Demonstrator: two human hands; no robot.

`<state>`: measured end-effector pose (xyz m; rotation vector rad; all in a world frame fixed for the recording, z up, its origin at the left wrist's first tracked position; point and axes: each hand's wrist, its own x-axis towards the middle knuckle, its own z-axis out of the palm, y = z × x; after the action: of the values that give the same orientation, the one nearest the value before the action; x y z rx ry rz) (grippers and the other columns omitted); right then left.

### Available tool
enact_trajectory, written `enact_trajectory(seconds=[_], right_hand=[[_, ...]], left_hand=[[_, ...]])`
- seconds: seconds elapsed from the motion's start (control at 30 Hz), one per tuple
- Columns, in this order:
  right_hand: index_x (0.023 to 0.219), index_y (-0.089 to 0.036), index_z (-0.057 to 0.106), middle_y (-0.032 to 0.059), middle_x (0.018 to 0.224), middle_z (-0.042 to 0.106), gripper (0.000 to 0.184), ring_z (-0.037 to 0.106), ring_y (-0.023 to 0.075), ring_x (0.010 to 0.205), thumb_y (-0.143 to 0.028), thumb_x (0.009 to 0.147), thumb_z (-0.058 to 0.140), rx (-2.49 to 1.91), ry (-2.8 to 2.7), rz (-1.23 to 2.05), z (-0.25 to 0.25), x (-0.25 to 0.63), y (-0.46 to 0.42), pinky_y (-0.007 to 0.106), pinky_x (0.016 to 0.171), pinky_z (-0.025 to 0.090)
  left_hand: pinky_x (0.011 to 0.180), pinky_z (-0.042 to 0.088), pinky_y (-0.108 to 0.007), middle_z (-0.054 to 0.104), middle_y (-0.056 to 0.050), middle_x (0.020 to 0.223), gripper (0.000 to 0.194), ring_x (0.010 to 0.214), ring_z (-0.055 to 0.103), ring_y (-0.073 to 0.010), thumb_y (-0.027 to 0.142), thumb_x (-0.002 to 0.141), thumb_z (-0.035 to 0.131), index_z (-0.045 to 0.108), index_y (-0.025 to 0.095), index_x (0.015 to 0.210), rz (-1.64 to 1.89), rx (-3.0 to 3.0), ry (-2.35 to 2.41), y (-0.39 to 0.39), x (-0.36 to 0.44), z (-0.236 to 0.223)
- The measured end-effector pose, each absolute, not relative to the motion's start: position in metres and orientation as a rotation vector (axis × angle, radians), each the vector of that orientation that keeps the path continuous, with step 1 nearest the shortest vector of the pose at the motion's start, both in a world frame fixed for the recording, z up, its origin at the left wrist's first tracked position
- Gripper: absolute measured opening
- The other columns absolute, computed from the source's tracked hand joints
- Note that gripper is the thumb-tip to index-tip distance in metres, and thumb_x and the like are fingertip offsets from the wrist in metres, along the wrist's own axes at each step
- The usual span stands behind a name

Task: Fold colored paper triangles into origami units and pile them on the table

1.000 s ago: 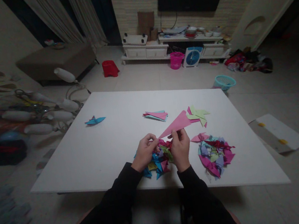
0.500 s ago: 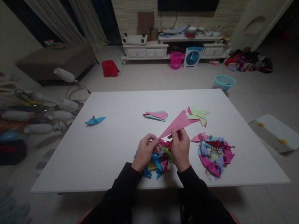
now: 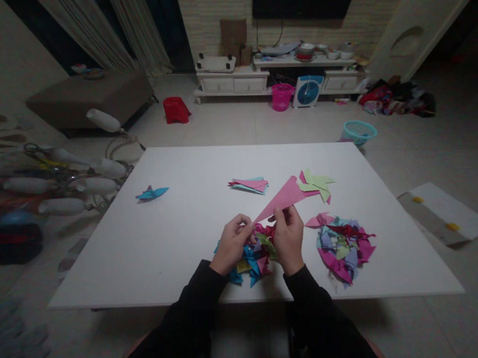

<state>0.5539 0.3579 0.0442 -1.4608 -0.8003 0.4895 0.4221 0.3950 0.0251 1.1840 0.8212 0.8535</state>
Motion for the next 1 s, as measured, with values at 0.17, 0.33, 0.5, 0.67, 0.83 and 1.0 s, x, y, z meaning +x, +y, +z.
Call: enact_trajectory(seconds=[0.17, 0.33, 0.5, 0.67, 0.83, 1.0], right_hand=[[0.078, -0.02, 0.055, -0.0019, 0.069, 0.06, 0.027, 0.057, 0.0141, 0.063, -0.044, 0.091, 0.057, -1.454, -0.788, 0.498, 0.0432, 0.5541, 0.358, 0.028, 0.061, 0.042], [0.079, -0.02, 0.055, -0.0019, 0.069, 0.059, 0.027, 0.056, 0.0143, 0.063, -0.044, 0.091, 0.057, -1.456, -0.797, 0.505, 0.0416, 0.5542, 0.3582, 0.028, 0.061, 0.041], [0.077, -0.02, 0.054, -0.0022, 0.067, 0.059, 0.026, 0.055, 0.0138, 0.062, -0.043, 0.09, 0.058, -1.451, -0.8, 0.503, 0.0412, 0.5541, 0.3582, 0.028, 0.061, 0.04], [0.077, -0.02, 0.055, -0.0021, 0.067, 0.06, 0.029, 0.056, 0.0141, 0.062, -0.045, 0.091, 0.057, -1.46, -0.798, 0.508, 0.0421, 0.5539, 0.358, 0.028, 0.061, 0.041], [0.077, -0.02, 0.055, -0.0021, 0.067, 0.06, 0.029, 0.055, 0.0139, 0.062, -0.045, 0.092, 0.056, -1.46, -0.807, 0.509, 0.0432, 0.5533, 0.3576, 0.027, 0.061, 0.041], [0.077, -0.02, 0.055, -0.0027, 0.067, 0.06, 0.029, 0.056, 0.0138, 0.061, -0.045, 0.092, 0.056, -1.46, -0.808, 0.511, 0.0426, 0.5535, 0.3575, 0.027, 0.061, 0.041]], left_hand=[[0.051, 0.039, -0.02, 0.056, 0.004, 0.056, 0.03, 0.05, 0.056, -0.0107, 0.045, 0.085, 0.064, 0.053, 0.018, 0.084, 0.854, 1.171, 0.826, 0.3947, 0.4217, 0.0286], [0.051, 0.04, -0.02, 0.057, 0.003, 0.057, 0.03, 0.05, 0.056, -0.0106, 0.045, 0.085, 0.064, 0.053, 0.018, 0.084, 0.856, 1.167, 0.808, 0.3946, 0.423, 0.0288], [0.051, 0.039, -0.02, 0.057, 0.003, 0.056, 0.029, 0.049, 0.055, -0.0104, 0.044, 0.084, 0.064, 0.053, 0.017, 0.084, 0.855, 1.175, 0.821, 0.3945, 0.4236, 0.0292], [0.051, 0.039, -0.02, 0.057, 0.003, 0.056, 0.027, 0.05, 0.056, -0.0105, 0.043, 0.085, 0.063, 0.053, 0.017, 0.085, 0.855, 1.18, 0.828, 0.3944, 0.4232, 0.0298], [0.053, 0.04, -0.02, 0.058, 0.002, 0.057, 0.027, 0.051, 0.056, -0.0107, 0.042, 0.085, 0.063, 0.053, 0.017, 0.083, 0.854, 1.177, 0.823, 0.3943, 0.4231, 0.0307], [0.052, 0.04, -0.02, 0.058, 0.002, 0.056, 0.028, 0.051, 0.056, -0.011, 0.044, 0.084, 0.065, 0.053, 0.018, 0.083, 0.854, 1.163, 0.818, 0.3941, 0.423, 0.031]])
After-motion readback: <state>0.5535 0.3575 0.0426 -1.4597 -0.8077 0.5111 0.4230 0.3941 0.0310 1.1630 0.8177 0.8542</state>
